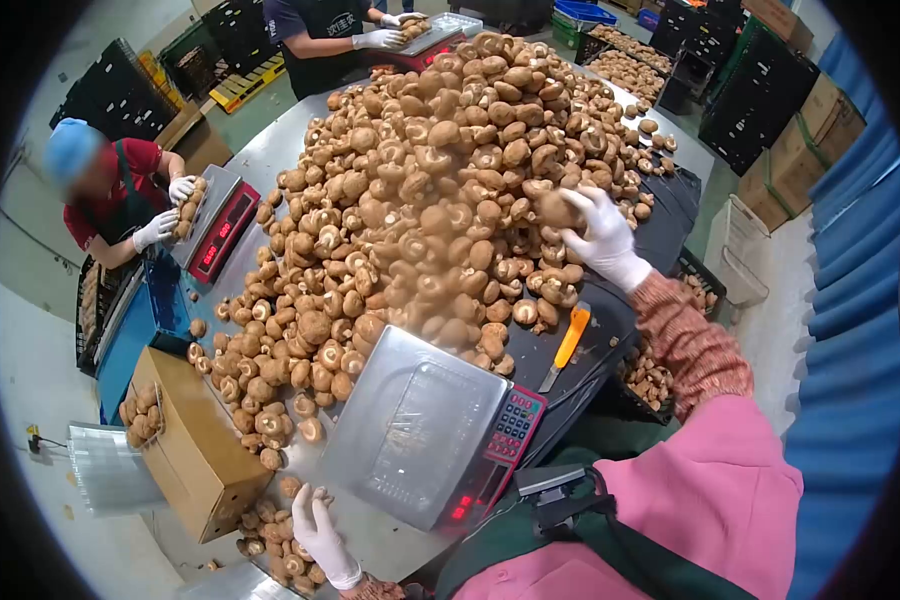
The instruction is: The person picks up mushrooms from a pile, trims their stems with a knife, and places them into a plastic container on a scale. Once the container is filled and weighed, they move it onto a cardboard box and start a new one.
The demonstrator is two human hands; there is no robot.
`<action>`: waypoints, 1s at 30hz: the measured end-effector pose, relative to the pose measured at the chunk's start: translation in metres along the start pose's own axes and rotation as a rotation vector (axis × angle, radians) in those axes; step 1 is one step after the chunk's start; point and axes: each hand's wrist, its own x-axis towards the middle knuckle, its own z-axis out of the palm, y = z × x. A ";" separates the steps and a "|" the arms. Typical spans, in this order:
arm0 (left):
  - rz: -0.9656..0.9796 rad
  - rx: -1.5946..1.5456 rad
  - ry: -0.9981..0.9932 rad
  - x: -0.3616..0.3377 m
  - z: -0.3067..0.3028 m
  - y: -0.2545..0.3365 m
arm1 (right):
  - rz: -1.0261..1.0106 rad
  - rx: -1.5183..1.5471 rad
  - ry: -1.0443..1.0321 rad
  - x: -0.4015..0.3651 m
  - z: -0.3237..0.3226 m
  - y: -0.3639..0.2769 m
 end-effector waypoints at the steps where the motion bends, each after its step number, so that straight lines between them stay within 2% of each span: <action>1: -0.009 -0.013 0.009 -0.002 0.001 -0.001 | 0.046 -0.096 -0.024 -0.020 -0.017 0.016; 6: -0.003 0.020 0.034 -0.007 0.019 -0.004 | 0.351 -0.498 -0.275 -0.113 -0.089 0.127; 8: -0.017 0.007 0.014 -0.008 0.034 0.004 | 0.504 -0.666 -0.414 -0.130 -0.101 0.160; 9: -0.023 0.002 0.008 -0.008 0.042 0.009 | 0.573 -0.690 -0.416 -0.121 -0.102 0.162; 11: -0.016 -0.017 0.001 -0.007 0.059 0.015 | 0.385 -0.546 -0.288 -0.091 -0.089 0.158; 12: -0.009 -0.015 -0.004 -0.005 0.067 0.019 | 0.353 -0.433 -0.253 -0.063 -0.077 0.145; 13: -0.001 -0.014 -0.007 -0.005 0.075 0.024 | 0.332 -0.215 -0.205 -0.038 -0.059 0.136; 14: 0.003 0.007 -0.012 -0.006 0.081 0.031 | 0.449 -0.012 -0.256 -0.002 -0.048 0.104; 15: 0.009 0.011 -0.009 -0.008 0.086 0.033 | 0.231 0.039 -0.154 0.017 -0.018 0.102; 16: 0.015 0.013 -0.004 -0.010 0.090 0.034 | 0.164 0.134 -0.209 0.043 0.004 0.091; 17: 0.022 0.015 0.001 -0.012 0.095 0.036 | -0.013 0.111 -0.163 0.069 0.024 0.074; 19: 0.016 0.041 0.027 -0.020 0.100 0.040 | -0.126 0.187 -0.199 0.124 0.071 0.044; 22: -0.014 0.070 0.086 -0.038 0.101 0.037 | -0.147 0.090 -0.330 0.176 0.126 0.015; 25: -0.060 0.075 0.137 -0.058 0.100 0.035 | -0.220 -0.042 -0.449 0.206 0.168 0.017; 26: -0.042 0.090 0.150 -0.064 0.100 0.036 | -0.132 0.013 -0.496 0.209 0.169 0.017; 27: -0.050 0.083 0.162 -0.068 0.099 0.034 | -0.091 0.174 -0.325 0.204 0.171 0.018; 29: -0.060 0.059 0.177 -0.073 0.097 0.027 | 0.283 0.976 -0.587 0.204 0.136 0.009; 30: -0.047 0.044 0.178 -0.073 0.098 0.027 | 0.430 1.384 -0.643 0.198 0.132 0.009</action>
